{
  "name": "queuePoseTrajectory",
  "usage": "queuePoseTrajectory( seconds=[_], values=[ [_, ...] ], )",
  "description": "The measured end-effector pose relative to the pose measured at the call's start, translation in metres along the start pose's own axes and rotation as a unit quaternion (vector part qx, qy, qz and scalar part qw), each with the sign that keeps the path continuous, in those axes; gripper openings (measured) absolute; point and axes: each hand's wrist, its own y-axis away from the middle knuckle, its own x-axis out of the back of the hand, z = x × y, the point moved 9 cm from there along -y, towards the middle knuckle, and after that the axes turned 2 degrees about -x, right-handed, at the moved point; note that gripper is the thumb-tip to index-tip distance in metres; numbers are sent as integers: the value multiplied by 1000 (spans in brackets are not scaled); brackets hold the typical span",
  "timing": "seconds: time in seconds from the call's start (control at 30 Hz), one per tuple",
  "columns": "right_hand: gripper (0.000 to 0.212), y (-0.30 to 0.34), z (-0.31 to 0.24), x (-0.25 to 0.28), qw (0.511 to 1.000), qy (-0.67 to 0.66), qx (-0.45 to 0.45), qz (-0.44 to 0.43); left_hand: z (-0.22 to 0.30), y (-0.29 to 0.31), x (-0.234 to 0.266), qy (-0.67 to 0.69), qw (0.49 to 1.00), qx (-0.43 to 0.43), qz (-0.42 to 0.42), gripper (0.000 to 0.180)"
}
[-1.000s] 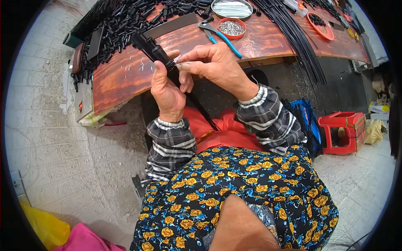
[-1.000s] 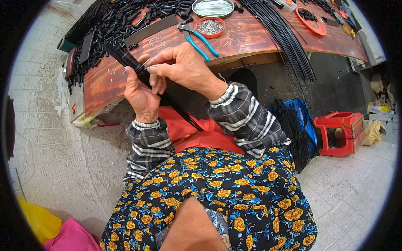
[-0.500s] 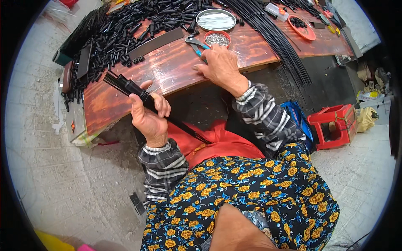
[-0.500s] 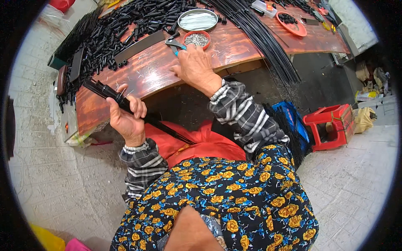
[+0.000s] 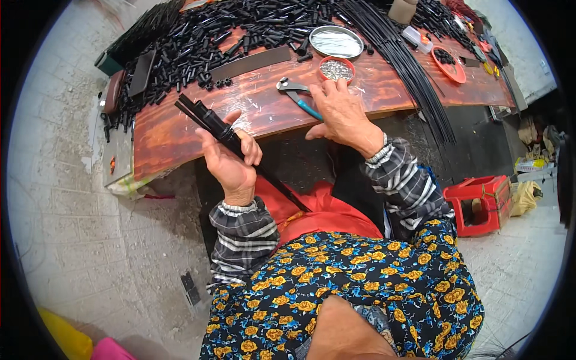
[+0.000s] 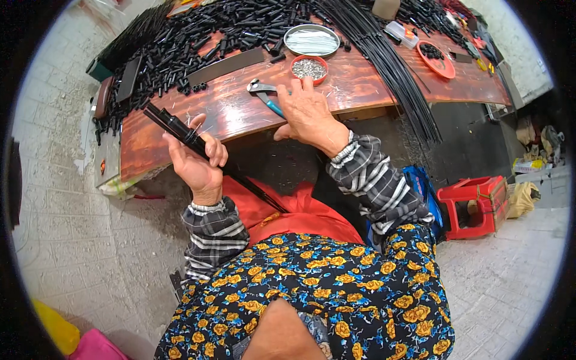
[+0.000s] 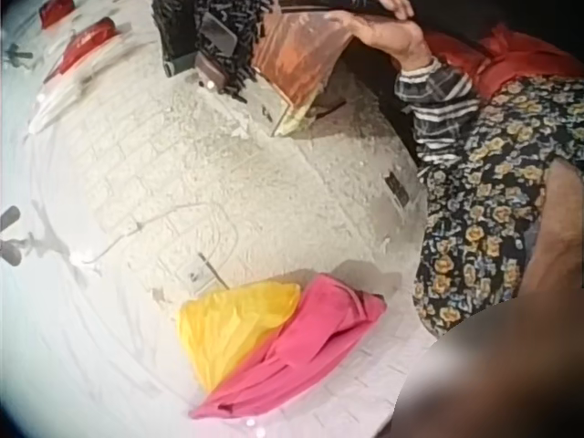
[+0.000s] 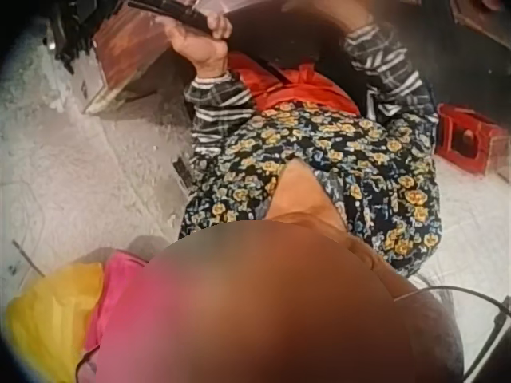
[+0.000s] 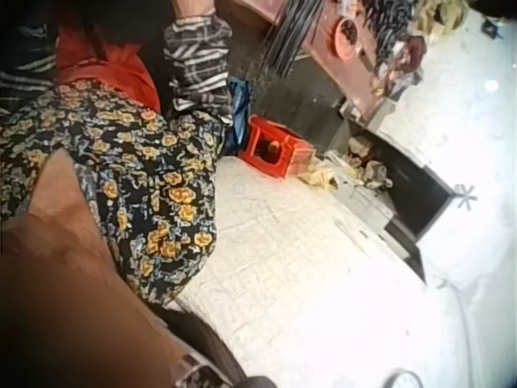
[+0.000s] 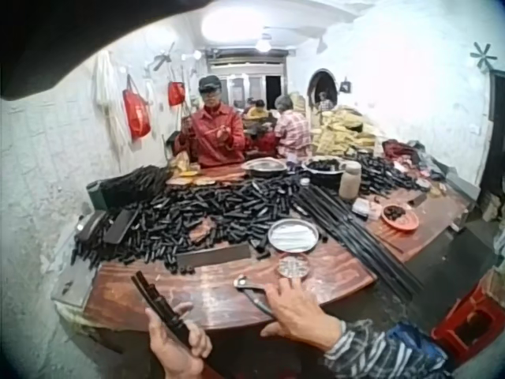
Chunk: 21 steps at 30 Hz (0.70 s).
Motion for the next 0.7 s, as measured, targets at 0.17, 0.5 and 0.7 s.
queuePoseTrajectory(
  seconds=[0.17,0.5,0.7],
  values=[
    [44,-6,6,-25,995,80,-52,-16,-3,2,-2,-35,999,25,18,81],
    [37,43,-25,2,969,-246,11,8,-13,-2,-13,-48,997,57,21,78],
    [70,46,-26,9,990,-143,-2,19,-20,-3,-15,-62,996,61,28,75]
  ],
)
